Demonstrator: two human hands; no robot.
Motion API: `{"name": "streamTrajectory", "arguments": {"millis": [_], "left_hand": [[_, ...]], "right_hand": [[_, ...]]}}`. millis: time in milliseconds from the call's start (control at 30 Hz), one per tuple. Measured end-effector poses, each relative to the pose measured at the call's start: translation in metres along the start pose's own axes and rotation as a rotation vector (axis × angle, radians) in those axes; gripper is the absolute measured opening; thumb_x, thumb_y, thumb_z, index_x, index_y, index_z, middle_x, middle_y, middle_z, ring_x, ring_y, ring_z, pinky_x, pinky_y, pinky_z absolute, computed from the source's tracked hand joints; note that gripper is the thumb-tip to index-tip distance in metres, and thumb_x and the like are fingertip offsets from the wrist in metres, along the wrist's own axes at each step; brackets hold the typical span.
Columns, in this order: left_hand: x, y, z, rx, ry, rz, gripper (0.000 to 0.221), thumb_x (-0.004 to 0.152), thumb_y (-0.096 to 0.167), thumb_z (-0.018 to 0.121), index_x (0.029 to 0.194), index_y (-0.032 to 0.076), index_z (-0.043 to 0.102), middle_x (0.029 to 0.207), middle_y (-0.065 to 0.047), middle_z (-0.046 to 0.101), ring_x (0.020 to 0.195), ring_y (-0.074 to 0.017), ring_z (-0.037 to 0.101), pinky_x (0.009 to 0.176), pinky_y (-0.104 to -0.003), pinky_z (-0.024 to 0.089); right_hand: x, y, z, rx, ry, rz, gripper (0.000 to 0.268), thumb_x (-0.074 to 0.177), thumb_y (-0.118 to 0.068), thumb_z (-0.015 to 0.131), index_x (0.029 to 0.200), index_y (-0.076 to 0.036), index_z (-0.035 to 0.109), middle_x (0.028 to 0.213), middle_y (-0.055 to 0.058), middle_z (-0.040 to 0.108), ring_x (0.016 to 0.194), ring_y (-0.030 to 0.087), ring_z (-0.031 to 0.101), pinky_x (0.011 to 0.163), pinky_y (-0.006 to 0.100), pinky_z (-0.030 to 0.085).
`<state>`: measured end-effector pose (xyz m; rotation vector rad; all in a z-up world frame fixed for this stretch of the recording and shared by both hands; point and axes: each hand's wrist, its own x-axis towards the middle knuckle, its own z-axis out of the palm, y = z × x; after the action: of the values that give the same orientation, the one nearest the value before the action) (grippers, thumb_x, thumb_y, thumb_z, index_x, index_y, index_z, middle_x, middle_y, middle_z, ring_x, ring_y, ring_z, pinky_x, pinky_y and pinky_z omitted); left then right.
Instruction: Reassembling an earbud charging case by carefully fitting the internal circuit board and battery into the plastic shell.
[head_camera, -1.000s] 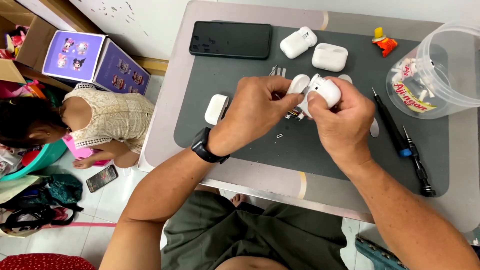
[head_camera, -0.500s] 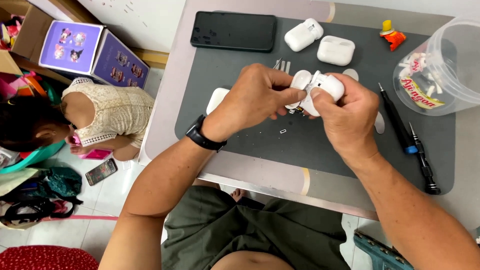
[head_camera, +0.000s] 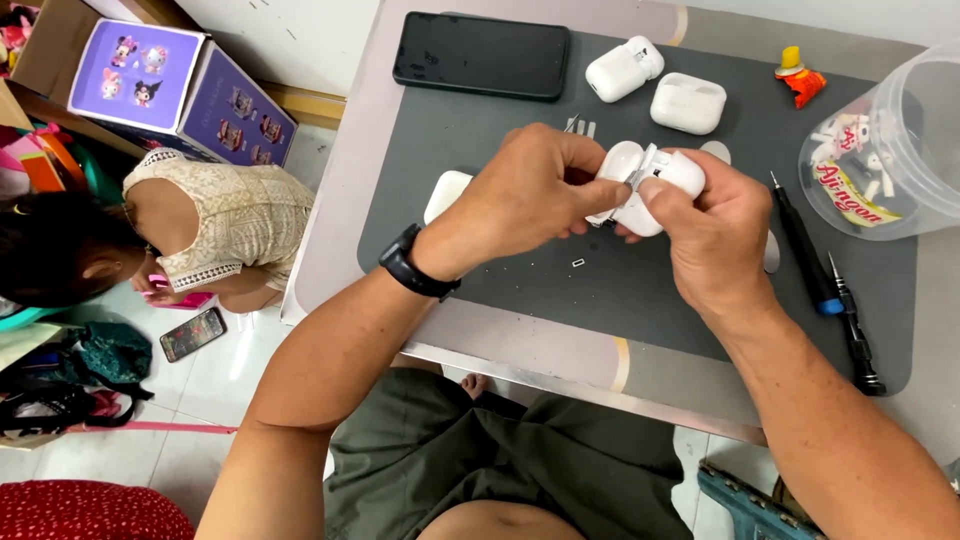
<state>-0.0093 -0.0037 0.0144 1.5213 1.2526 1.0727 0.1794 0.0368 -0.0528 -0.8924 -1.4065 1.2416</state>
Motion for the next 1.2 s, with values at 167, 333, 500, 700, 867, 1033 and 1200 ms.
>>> {"name": "streamTrajectory", "arguments": {"millis": [167, 333, 500, 700, 867, 1033, 1200], "left_hand": [[0.007, -0.025, 0.015, 0.279, 0.097, 0.101, 0.02, 0.089, 0.014, 0.07, 0.089, -0.006, 0.073, 0.06, -0.017, 0.066, 0.049, -0.0219, 0.068, 0.035, -0.034, 0.056], [0.001, -0.003, 0.006, 0.125, 0.055, -0.055, 0.024, 0.086, 0.018, 0.07, 0.091, -0.005, 0.075, 0.067, -0.013, 0.072, 0.054, -0.0135, 0.072, 0.039, -0.026, 0.06], [-0.001, 0.013, -0.001, -0.084, -0.041, -0.09, 0.028, 0.084, 0.02, 0.071, 0.095, -0.005, 0.075, 0.076, -0.019, 0.076, 0.065, -0.019, 0.077, 0.048, -0.028, 0.066], [0.0, 0.007, -0.001, -0.153, -0.088, -0.056, 0.019, 0.079, 0.012, 0.068, 0.088, -0.004, 0.073, 0.069, -0.017, 0.071, 0.058, -0.0194, 0.075, 0.047, -0.031, 0.067], [0.003, -0.012, 0.01, -0.043, -0.018, 0.126, 0.028, 0.089, 0.008, 0.067, 0.116, -0.001, 0.067, 0.077, -0.019, 0.075, 0.057, -0.0172, 0.073, 0.047, -0.03, 0.065], [0.004, -0.028, 0.02, 0.046, 0.023, 0.248, 0.046, 0.099, 0.007, 0.063, 0.143, 0.006, 0.053, 0.099, -0.021, 0.078, 0.062, -0.0151, 0.074, 0.054, -0.03, 0.065], [-0.002, -0.028, 0.025, 0.386, 0.093, 0.327, 0.053, 0.101, 0.009, 0.06, 0.151, 0.009, 0.041, 0.089, -0.002, 0.069, 0.068, -0.0203, 0.059, 0.066, -0.035, 0.049]], "right_hand": [[0.002, 0.008, 0.0, -0.107, 0.026, -0.047, 0.016, 0.092, 0.003, 0.07, 0.107, 0.009, 0.069, 0.076, 0.022, 0.064, 0.078, 0.02, 0.067, 0.054, 0.037, 0.058], [-0.002, 0.011, -0.003, -0.051, 0.006, -0.044, 0.015, 0.092, 0.005, 0.069, 0.106, 0.011, 0.067, 0.075, 0.029, 0.065, 0.072, 0.031, 0.072, 0.054, 0.041, 0.062], [-0.005, 0.008, -0.004, -0.013, 0.013, -0.039, 0.017, 0.092, 0.003, 0.069, 0.107, 0.011, 0.066, 0.077, 0.025, 0.066, 0.073, 0.028, 0.072, 0.055, 0.039, 0.063], [-0.007, 0.001, 0.001, -0.033, 0.005, -0.102, 0.017, 0.093, 0.003, 0.072, 0.107, 0.01, 0.066, 0.078, 0.025, 0.065, 0.083, 0.026, 0.071, 0.057, 0.039, 0.062], [-0.005, 0.007, -0.003, -0.101, 0.026, -0.129, 0.016, 0.095, 0.005, 0.07, 0.107, 0.013, 0.066, 0.077, 0.026, 0.065, 0.078, 0.028, 0.071, 0.056, 0.038, 0.061], [-0.005, 0.003, 0.0, -0.077, 0.062, -0.11, 0.017, 0.095, 0.002, 0.07, 0.109, 0.011, 0.067, 0.078, 0.022, 0.064, 0.087, 0.021, 0.068, 0.058, 0.035, 0.06], [-0.006, -0.035, 0.013, -0.231, 0.143, 0.051, 0.008, 0.089, -0.006, 0.066, 0.083, -0.003, 0.062, 0.071, -0.001, 0.05, 0.058, 0.011, 0.052, 0.052, 0.027, 0.054]]}}
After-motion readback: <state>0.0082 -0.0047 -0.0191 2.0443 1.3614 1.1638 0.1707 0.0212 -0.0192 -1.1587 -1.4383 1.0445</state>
